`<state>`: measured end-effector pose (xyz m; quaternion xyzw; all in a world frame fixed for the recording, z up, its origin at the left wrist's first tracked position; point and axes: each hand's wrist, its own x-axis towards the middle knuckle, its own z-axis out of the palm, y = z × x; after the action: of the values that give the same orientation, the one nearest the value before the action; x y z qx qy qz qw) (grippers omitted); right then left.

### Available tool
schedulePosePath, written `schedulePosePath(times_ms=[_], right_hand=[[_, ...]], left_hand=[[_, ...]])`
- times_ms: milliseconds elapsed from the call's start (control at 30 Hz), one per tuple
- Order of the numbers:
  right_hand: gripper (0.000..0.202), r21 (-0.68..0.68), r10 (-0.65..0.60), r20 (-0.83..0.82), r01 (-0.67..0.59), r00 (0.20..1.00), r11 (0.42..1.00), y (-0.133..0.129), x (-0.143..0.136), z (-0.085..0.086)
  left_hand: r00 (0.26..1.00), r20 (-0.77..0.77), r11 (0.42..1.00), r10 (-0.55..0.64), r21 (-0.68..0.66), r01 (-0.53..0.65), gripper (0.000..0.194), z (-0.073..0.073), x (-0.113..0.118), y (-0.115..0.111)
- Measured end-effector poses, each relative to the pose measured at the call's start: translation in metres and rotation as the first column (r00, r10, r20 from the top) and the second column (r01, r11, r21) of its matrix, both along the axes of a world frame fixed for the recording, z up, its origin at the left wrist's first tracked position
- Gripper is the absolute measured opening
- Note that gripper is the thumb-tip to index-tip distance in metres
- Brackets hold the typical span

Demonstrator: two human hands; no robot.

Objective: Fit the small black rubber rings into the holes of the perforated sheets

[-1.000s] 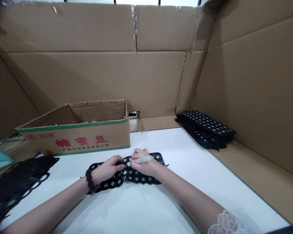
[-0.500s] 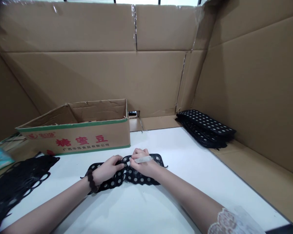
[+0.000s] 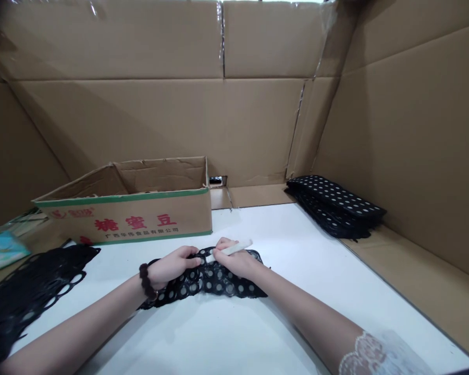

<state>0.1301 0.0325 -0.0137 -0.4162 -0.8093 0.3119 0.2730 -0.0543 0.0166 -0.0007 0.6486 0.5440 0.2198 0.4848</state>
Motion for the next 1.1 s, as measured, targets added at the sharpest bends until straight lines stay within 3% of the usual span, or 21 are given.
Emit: schedulePosePath(times_ms=[233,433,533,633,767,833,1100], right_hand=[[0.030,0.270,-0.117,0.179,0.066,0.977,0.961,-0.010,-0.011,-0.003],[0.027,0.363,-0.208,0.253,0.107,0.945,0.926,-0.009,-0.019,-0.006],[0.028,0.331,-0.185,0.188,0.115,0.965,0.936,-0.009,-0.016,-0.004],[0.032,0.208,-0.096,0.071,0.079,0.993,0.975,-0.009,-0.009,-0.002],[0.033,0.067,-0.069,-0.116,0.077,0.991,0.995,-0.008,-0.003,0.001],[0.033,0.047,-0.078,-0.150,0.086,0.986,0.995,-0.008,-0.003,0.001],[0.032,0.087,-0.124,-0.098,0.133,0.987,0.987,-0.011,-0.007,0.001]], left_hand=[[0.999,-0.025,0.999,0.021,0.049,-0.019,0.023,-0.001,0.004,-0.005],[0.993,-0.014,0.992,-0.113,0.061,0.114,0.025,0.002,-0.001,-0.005],[0.978,-0.080,0.976,-0.191,0.093,0.198,0.027,0.007,-0.006,-0.001],[0.968,-0.099,0.956,-0.232,0.162,0.246,0.030,0.008,-0.007,0.001],[0.985,-0.086,0.926,-0.152,0.336,0.172,0.030,-0.001,-0.003,0.001],[0.992,-0.029,0.926,-0.123,0.357,0.125,0.025,-0.005,-0.002,0.001],[0.962,0.264,0.995,-0.075,0.082,0.055,0.024,-0.007,-0.003,0.001]])
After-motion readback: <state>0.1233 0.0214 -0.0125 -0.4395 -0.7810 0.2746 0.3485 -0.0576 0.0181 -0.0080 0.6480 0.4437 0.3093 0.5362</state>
